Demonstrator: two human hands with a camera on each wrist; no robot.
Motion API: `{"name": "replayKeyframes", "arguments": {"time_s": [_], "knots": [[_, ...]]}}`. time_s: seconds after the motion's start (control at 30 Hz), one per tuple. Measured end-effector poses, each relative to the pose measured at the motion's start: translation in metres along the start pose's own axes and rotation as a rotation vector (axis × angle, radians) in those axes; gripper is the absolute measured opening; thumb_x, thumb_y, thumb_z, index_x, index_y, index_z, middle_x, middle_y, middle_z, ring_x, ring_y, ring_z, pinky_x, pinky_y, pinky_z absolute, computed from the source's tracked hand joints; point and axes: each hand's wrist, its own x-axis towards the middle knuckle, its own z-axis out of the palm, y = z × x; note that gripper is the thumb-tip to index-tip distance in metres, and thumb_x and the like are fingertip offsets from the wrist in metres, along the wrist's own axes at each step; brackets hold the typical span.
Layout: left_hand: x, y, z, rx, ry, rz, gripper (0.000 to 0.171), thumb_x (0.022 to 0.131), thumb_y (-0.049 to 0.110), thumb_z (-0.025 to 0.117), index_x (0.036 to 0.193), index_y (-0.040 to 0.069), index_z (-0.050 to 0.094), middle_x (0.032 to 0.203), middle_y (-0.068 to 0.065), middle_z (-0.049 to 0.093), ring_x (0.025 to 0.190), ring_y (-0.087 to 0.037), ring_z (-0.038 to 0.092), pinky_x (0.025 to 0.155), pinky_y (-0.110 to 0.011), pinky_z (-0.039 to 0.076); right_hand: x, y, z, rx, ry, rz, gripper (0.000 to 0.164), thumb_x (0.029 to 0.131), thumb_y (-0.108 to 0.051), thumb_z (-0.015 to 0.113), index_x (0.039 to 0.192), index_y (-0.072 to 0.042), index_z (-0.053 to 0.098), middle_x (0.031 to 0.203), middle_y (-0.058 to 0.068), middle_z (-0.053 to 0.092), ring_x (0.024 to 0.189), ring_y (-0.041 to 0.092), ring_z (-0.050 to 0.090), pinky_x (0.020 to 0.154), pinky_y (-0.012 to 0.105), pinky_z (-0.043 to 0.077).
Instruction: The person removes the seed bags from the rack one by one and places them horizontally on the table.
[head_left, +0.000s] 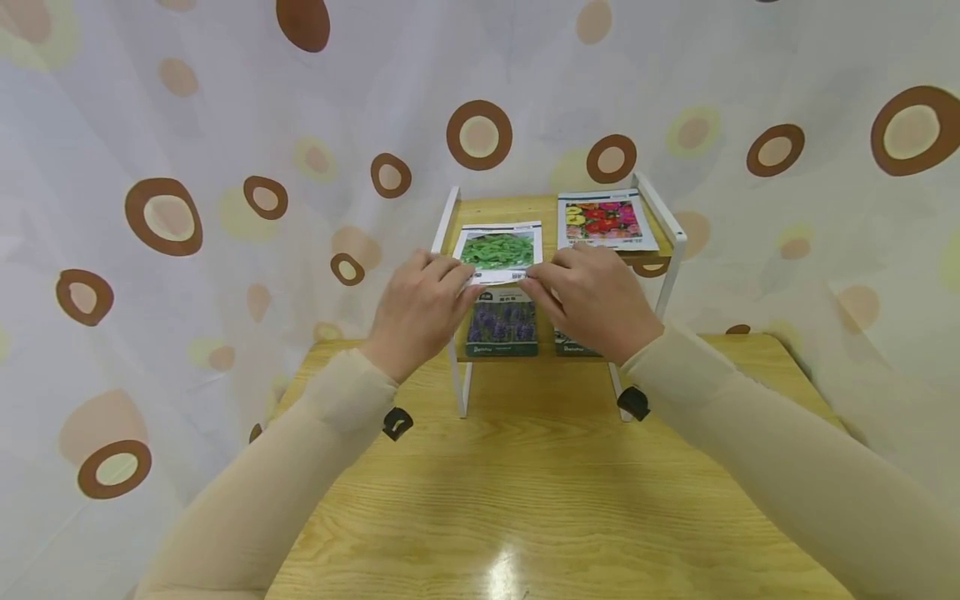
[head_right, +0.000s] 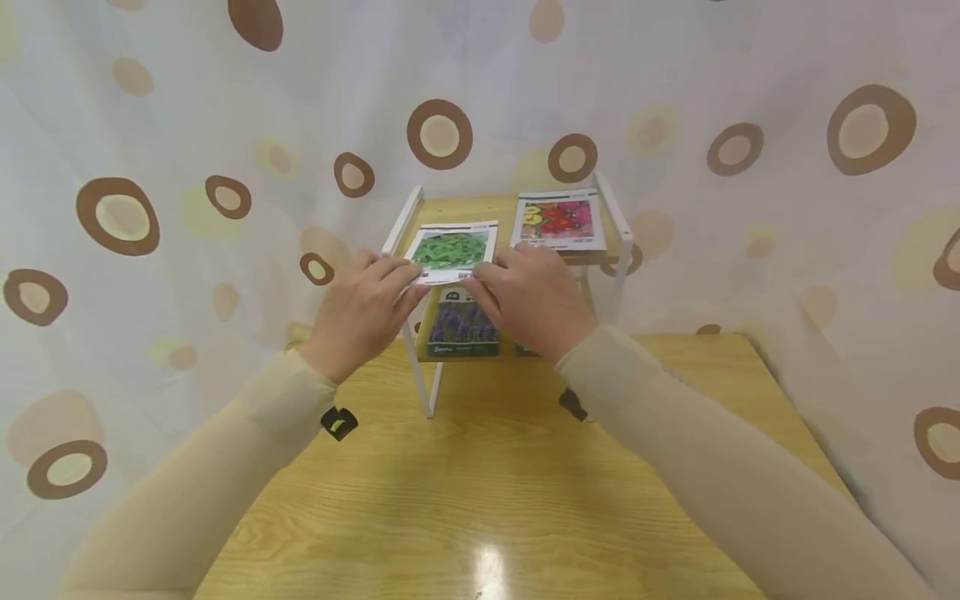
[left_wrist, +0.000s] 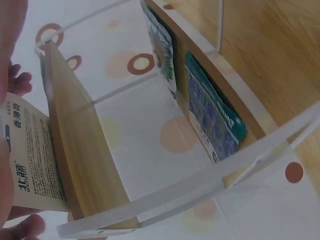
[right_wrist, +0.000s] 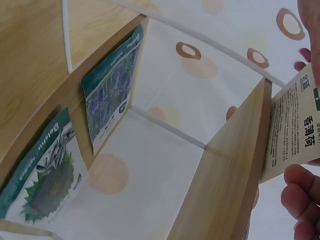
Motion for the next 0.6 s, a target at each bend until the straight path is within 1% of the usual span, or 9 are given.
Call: {"name": "replayKeyframes", "arguments": {"time_s": [0.07,0.13,0.2,0.23,0.33,0.43,0.5,0.53,0.6], "knots": [[-0.002,0.003,-0.001,-0.081,0.012,-0.009,0.031,0.099,0.031,0.055,0.108,0.004,0.069,0.100,-0.011,0.067,0.090,-0.027,0.059,0.083,-0.037,0.047,-0.002,-0.003,-0.002,0.035,0.001,0.020,0.025,0.094,-0.030,0.061,0.091,-0.008,0.073,0.077,0.005,0.068,0.062,0.021,0.060,0.062,0.039,0.050],[-0.004,0.006,-0.003,-0.178,0.017,-0.044,0.032,0.099,0.029,0.054,0.108,0.003,0.068,0.100,-0.012,0.065,0.091,-0.027,0.060,0.084,-0.037,0.048,-0.005,-0.005,-0.004,0.073,-0.005,0.055,0.024,0.094,-0.030,0.062,0.094,-0.008,0.073,0.079,0.005,0.070,0.064,0.021,0.062,0.062,0.039,0.051],[-0.004,0.008,-0.006,-0.279,0.014,-0.105,0.034,0.101,0.029,0.051,0.110,0.002,0.069,0.103,-0.012,0.064,0.095,-0.026,0.060,0.086,-0.038,0.049,-0.007,-0.006,-0.006,0.117,-0.015,0.102,0.025,0.094,-0.030,0.063,0.098,-0.008,0.073,0.085,0.006,0.071,0.069,0.022,0.065,0.064,0.040,0.053],[-0.005,0.010,-0.007,-0.330,0.006,-0.147,0.036,0.101,0.030,0.049,0.110,0.002,0.069,0.105,-0.012,0.064,0.096,-0.025,0.060,0.086,-0.038,0.049,-0.007,-0.007,-0.007,0.138,-0.023,0.130,0.026,0.093,-0.031,0.063,0.101,-0.007,0.073,0.089,0.007,0.072,0.073,0.023,0.067,0.066,0.040,0.054],[-0.004,0.012,-0.011,-0.475,-0.015,-0.299,0.039,0.103,0.032,0.044,0.110,0.003,0.069,0.106,-0.010,0.063,0.092,-0.022,0.061,0.082,-0.036,0.050,-0.009,-0.009,-0.011,0.226,-0.058,0.232,0.031,0.094,-0.032,0.063,0.108,-0.006,0.072,0.098,0.009,0.072,0.080,0.021,0.068,0.069,0.040,0.054],[0.000,0.012,-0.016,-0.609,-0.047,-0.465,0.038,0.102,0.031,0.045,0.112,0.003,0.068,0.099,-0.009,0.065,0.079,-0.020,0.061,0.071,-0.035,0.050,-0.011,-0.011,-0.016,0.348,-0.096,0.353,0.033,0.095,-0.033,0.061,0.112,-0.006,0.072,0.101,0.008,0.072,0.080,0.018,0.066,0.071,0.038,0.053],[0.003,0.011,-0.019,-0.678,-0.076,-0.582,0.034,0.101,0.028,0.049,0.113,0.003,0.068,0.095,-0.008,0.066,0.076,-0.019,0.061,0.068,-0.036,0.049,-0.011,-0.011,-0.019,0.424,-0.110,0.429,0.032,0.097,-0.033,0.058,0.112,-0.009,0.072,0.098,0.005,0.072,0.076,0.015,0.064,0.070,0.037,0.052],[0.005,0.011,-0.020,-0.703,-0.094,-0.643,0.032,0.100,0.027,0.050,0.115,0.004,0.067,0.095,-0.008,0.067,0.078,-0.019,0.062,0.067,-0.035,0.049,-0.011,-0.012,-0.021,0.450,-0.116,0.464,0.032,0.098,-0.034,0.056,0.112,-0.010,0.072,0.093,0.004,0.072,0.073,0.014,0.062,0.069,0.036,0.051],[0.006,0.010,-0.021,-0.752,-0.128,-0.764,0.030,0.099,0.024,0.053,0.119,0.006,0.066,0.101,-0.006,0.067,0.086,-0.017,0.062,0.069,-0.034,0.051,-0.010,-0.012,-0.023,0.488,-0.117,0.514,0.031,0.098,-0.034,0.055,0.110,-0.012,0.073,0.086,0.001,0.071,0.068,0.013,0.060,0.067,0.036,0.048]]}}
